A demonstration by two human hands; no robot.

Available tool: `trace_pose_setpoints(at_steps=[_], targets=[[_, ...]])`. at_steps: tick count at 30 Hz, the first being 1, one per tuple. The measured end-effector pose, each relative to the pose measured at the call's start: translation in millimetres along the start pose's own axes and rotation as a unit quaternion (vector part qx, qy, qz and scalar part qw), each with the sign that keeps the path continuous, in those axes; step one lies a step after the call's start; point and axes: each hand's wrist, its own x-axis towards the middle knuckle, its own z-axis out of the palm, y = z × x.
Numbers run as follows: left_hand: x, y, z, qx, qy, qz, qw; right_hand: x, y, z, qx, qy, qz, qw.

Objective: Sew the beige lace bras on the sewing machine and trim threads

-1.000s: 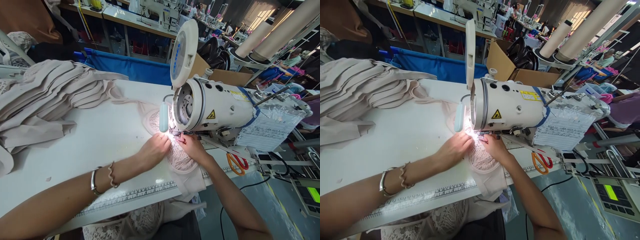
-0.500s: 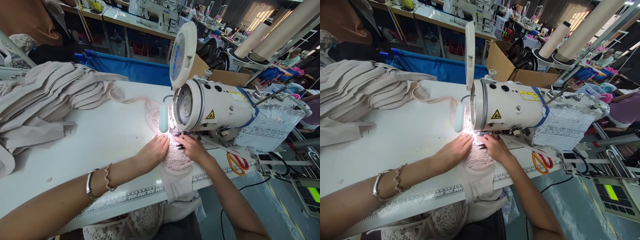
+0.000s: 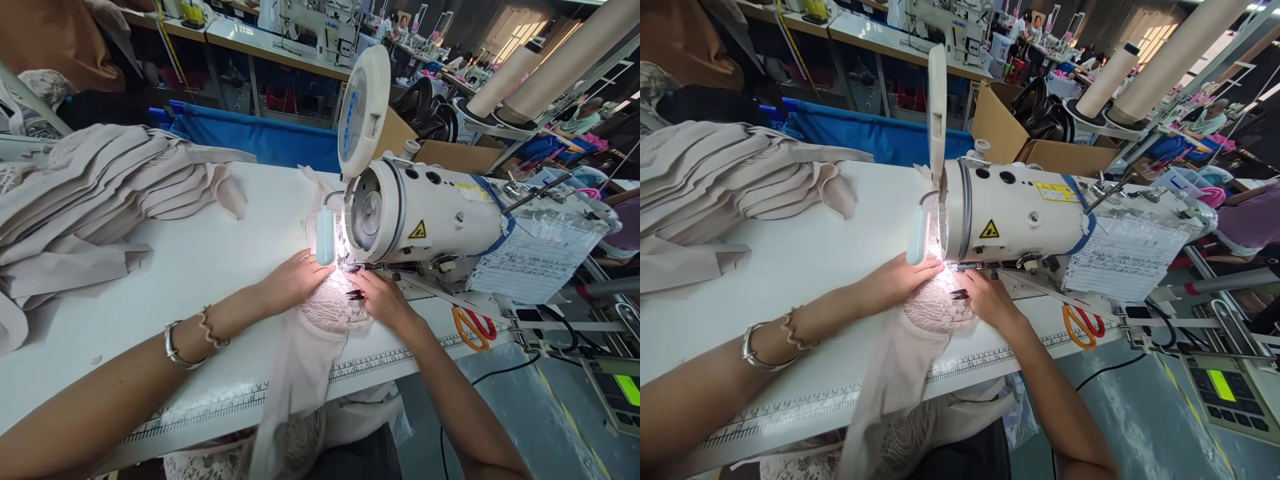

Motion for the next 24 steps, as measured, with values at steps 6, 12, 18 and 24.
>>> trace_pose_setpoints(at_steps=[6,12,18,24], targets=[[3.7,43.7,7.8,-0.07,0.07,-0.032,0.995,-1.9,1.3,7.7,0.069,0.056,0.0,0.996],[1.0,40.2,13.3,-0.136,0.041,-0.004,0.99,-9.9,9.2,8.7,0.175,0.105,-0.027,0.979],[4.8,27.4,5.6,-0.151,0.014,0.0,0.988,-8.5,7.0,4.8,0.097,0.143,-0.082,0.982],[7.8,4.6,2.5,-0.154,-0.009,0.017,0.988,-2.9,-0.5,1.8,0.056,0.179,-0.138,0.972]])
